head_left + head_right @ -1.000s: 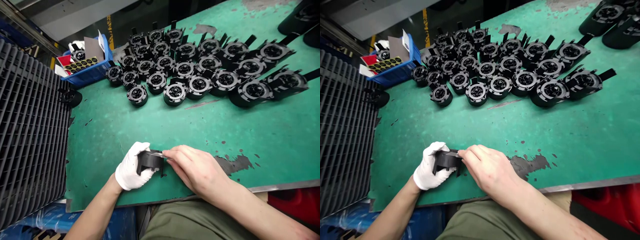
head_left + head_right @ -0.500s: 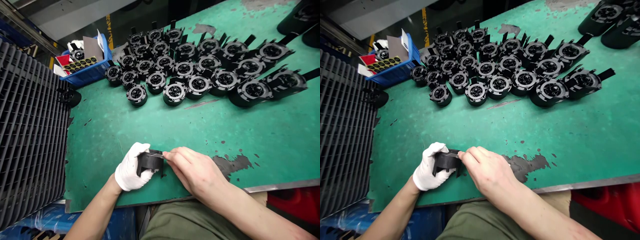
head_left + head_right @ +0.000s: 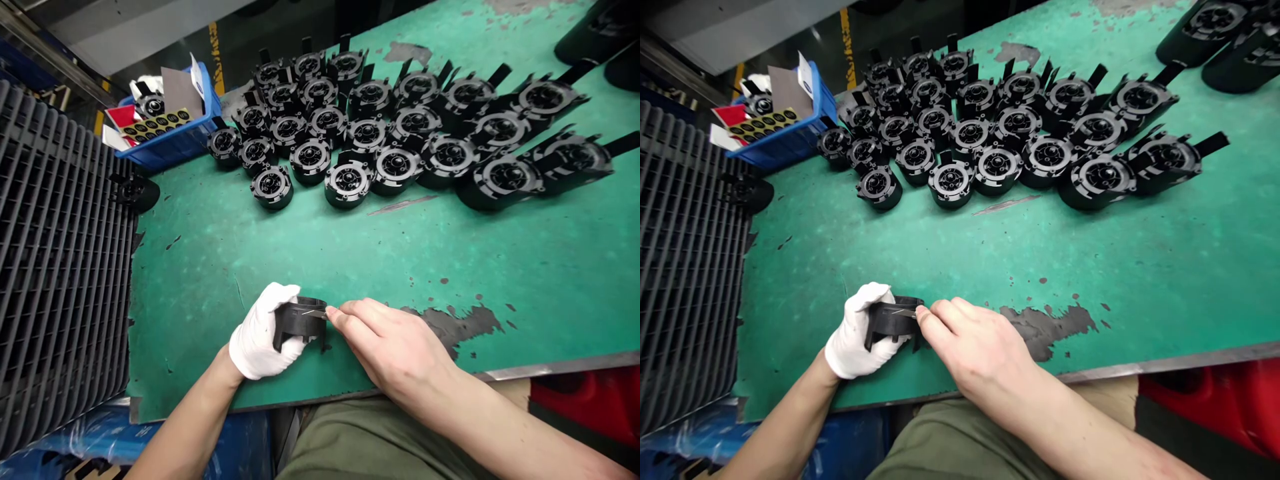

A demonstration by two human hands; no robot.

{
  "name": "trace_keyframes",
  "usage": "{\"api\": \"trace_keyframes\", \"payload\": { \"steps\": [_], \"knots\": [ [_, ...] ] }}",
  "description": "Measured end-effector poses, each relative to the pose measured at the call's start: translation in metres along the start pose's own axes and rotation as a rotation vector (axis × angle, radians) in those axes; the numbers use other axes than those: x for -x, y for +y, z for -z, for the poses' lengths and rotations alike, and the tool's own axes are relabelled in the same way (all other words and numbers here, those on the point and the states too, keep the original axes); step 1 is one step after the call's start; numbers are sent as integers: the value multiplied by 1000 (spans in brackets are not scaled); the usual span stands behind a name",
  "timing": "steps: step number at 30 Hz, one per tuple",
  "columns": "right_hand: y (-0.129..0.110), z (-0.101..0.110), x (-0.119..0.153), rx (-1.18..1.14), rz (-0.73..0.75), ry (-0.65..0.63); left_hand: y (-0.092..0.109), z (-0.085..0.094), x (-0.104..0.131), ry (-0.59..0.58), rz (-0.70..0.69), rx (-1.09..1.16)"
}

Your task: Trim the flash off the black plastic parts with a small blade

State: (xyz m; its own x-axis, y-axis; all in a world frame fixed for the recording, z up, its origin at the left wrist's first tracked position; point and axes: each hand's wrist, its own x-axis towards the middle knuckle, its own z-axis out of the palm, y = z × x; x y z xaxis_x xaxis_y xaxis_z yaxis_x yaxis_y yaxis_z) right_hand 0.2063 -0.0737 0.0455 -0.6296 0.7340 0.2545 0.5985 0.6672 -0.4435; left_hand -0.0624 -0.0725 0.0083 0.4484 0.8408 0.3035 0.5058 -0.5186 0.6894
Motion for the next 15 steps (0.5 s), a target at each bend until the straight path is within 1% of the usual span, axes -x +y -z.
{"api": "trace_keyframes", "payload": {
  "steps": [12, 15],
  "knots": [
    [1, 2, 2, 7, 39, 0, -1, 0, -1, -6, -22, 4],
    [2, 5, 2, 5, 51, -27, -1, 1, -1, -3, -28, 4]
  ]
}}
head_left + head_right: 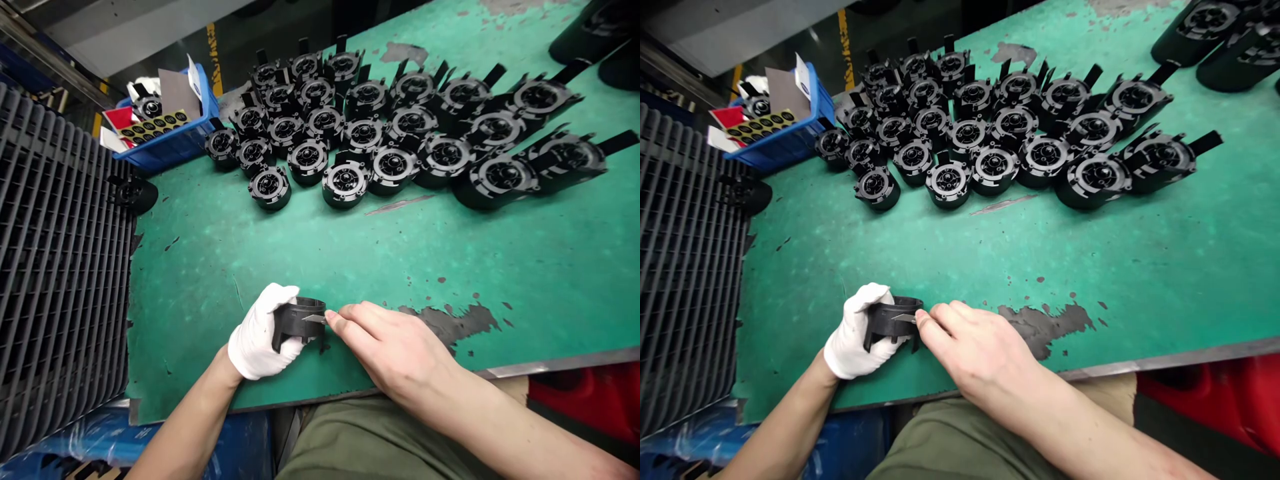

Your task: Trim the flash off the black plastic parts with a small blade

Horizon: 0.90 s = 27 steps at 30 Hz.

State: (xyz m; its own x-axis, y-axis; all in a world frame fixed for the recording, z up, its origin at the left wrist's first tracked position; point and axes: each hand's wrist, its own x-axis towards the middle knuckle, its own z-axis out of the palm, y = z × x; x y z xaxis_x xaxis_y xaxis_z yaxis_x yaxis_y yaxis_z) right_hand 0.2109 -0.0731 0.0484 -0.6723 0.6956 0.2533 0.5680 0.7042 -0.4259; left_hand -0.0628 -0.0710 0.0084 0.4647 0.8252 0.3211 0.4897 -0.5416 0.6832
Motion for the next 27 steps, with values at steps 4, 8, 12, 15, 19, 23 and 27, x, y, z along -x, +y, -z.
{"api": "trace_keyframes", "payload": {
  "steps": [4, 8, 12, 15, 19, 23, 27],
  "knots": [
    [3, 6, 0, 7, 14, -42, -1, 0, 2, 0, -1, 23],
    [2, 7, 0, -3, 18, -37, -3, 0, 5, -3, 4, 46],
    [-6, 2, 5, -29, 64, -33, -4, -1, 5, -2, 8, 59],
    [-8, -1, 9, -137, 120, -25, -4, -1, 5, -4, 20, 74],
    [2, -1, 5, -243, -7, 83, -5, -1, 6, 2, 20, 82],
    [10, -3, -7, -186, -73, 119, -5, -1, 6, -11, 33, 82],
    [6, -8, -11, -148, -72, 113, -4, -1, 6, -18, 54, 78]
  ]
}}
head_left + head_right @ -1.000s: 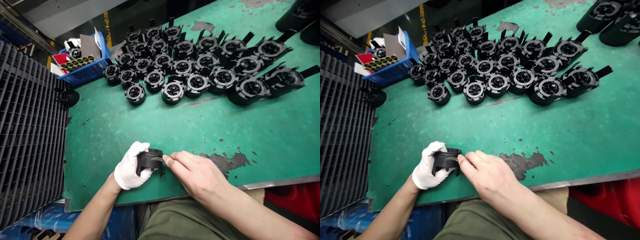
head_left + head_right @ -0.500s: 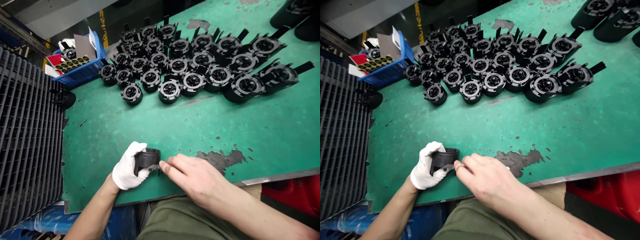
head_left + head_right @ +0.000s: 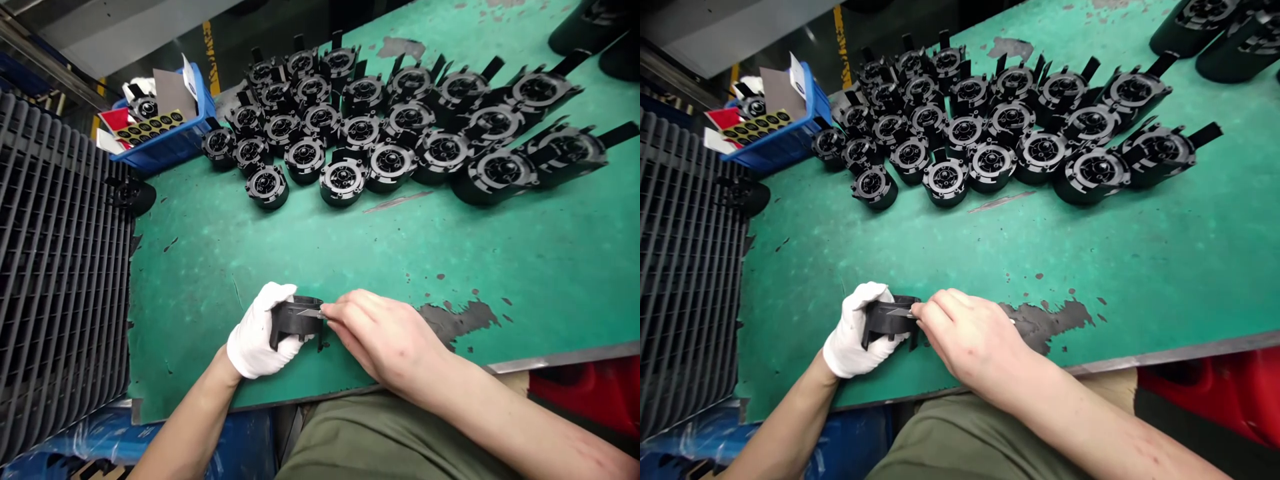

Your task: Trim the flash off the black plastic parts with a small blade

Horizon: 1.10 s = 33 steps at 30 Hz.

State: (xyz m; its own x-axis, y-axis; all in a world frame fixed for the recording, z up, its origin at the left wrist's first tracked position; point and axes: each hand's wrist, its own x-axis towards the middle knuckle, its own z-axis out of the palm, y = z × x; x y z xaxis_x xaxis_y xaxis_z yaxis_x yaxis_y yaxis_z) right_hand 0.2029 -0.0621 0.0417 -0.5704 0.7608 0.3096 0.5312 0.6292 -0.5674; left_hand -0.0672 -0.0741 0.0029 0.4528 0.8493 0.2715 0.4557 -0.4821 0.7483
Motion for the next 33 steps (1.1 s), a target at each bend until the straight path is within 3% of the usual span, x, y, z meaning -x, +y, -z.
{"api": "trace_keyframes", "payload": {
  "steps": [8, 17, 25, 33],
  "knots": [
    [-4, 3, 8, 110, 62, -76, 2, 1, -2, 2, -15, -2],
    [-13, -1, 11, 126, 145, -57, 3, 2, -5, 0, -43, -37],
    [-11, 2, 8, 0, 81, -9, 0, 1, -2, 20, -32, -34],
    [-4, 1, 0, 121, 32, -10, 1, 1, -1, 12, -21, -27]
  ]
}}
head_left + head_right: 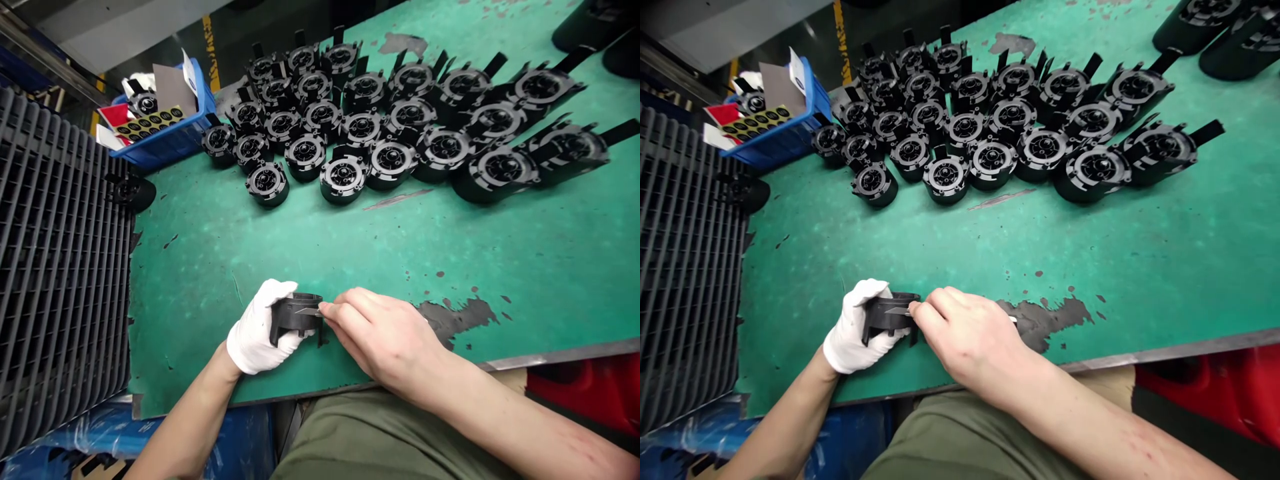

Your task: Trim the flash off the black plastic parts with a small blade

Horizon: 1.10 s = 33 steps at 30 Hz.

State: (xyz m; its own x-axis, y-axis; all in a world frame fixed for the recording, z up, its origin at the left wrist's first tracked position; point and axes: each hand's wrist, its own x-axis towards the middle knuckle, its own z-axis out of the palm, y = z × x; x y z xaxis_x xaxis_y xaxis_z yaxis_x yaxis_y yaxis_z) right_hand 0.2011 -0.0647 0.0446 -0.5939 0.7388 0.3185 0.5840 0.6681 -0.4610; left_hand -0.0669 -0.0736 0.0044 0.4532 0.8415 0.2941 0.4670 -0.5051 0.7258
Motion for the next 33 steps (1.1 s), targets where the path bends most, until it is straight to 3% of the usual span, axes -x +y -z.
{"api": "trace_keyframes", "payload": {
  "steps": [33],
  "knots": [
    [-4, 6, 2, 93, 82, -7, 2, 0, -4, -7, -23, -2]
  ]
}}
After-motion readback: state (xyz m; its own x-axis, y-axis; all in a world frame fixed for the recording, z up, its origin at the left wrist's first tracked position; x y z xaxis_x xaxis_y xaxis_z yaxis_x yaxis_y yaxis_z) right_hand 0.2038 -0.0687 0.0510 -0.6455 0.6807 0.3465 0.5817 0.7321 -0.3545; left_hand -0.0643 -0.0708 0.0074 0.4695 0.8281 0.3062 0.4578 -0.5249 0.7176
